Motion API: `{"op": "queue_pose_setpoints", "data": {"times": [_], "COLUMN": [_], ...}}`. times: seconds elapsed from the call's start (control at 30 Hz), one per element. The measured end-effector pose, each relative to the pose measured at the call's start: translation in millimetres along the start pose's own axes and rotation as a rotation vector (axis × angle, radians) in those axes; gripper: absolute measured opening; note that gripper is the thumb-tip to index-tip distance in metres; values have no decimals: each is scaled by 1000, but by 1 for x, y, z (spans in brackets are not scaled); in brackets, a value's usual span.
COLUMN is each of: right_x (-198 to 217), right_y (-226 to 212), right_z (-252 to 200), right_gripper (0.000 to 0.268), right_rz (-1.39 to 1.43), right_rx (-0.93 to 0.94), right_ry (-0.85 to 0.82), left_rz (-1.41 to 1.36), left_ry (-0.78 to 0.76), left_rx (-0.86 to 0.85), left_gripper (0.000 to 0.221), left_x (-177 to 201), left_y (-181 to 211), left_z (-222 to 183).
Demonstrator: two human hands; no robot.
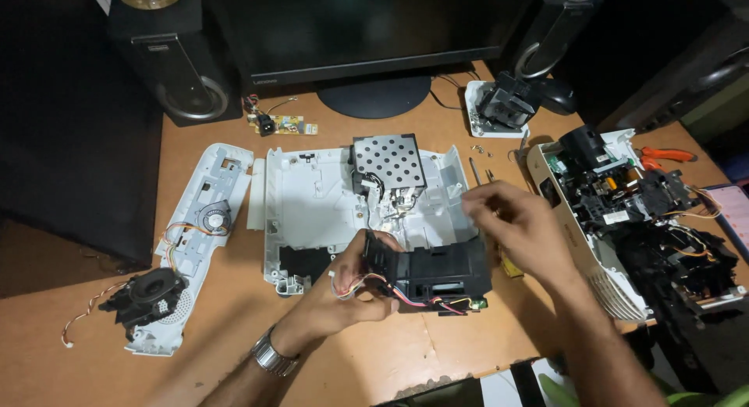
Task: The person is disassembling an electronic device, specifically removing internal optical components from a projector housing using a screwdriver.
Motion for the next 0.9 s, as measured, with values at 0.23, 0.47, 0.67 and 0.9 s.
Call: {"op": "queue_pose_setpoints", "data": {"times": [0.23, 0.47, 0.67, 0.9], "right_x": [0, -5, 11, 34], "right_y": [-1, 33, 80, 63], "right_z": [15, -2, 2, -2], "right_gripper": [37, 91, 84, 78], "right_rz": [126, 468, 496, 455], "right_rx": [9, 63, 127, 109], "right_ry": [-283, -382, -198, -194], "left_rz": [-51, -78, 250, 789], "left_ry": [95, 220, 99, 195], "left_rx": [-2, -227, -104, -208], "left_gripper": [54, 54, 94, 31], "left_x": [-2, -12, -4, 27], "left_y": [-2, -21, 4, -13], "left_z": [0, 18, 17, 39]}}
Point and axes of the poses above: each hand's wrist, its own z-axis towards the middle knuckle, its own x-axis out of the back of the hand, y = z × x, the point moved 2 cm from there along z, towards the middle knuckle, and after that the axes turned 5 degrees about -y, right-handed, at the moved point
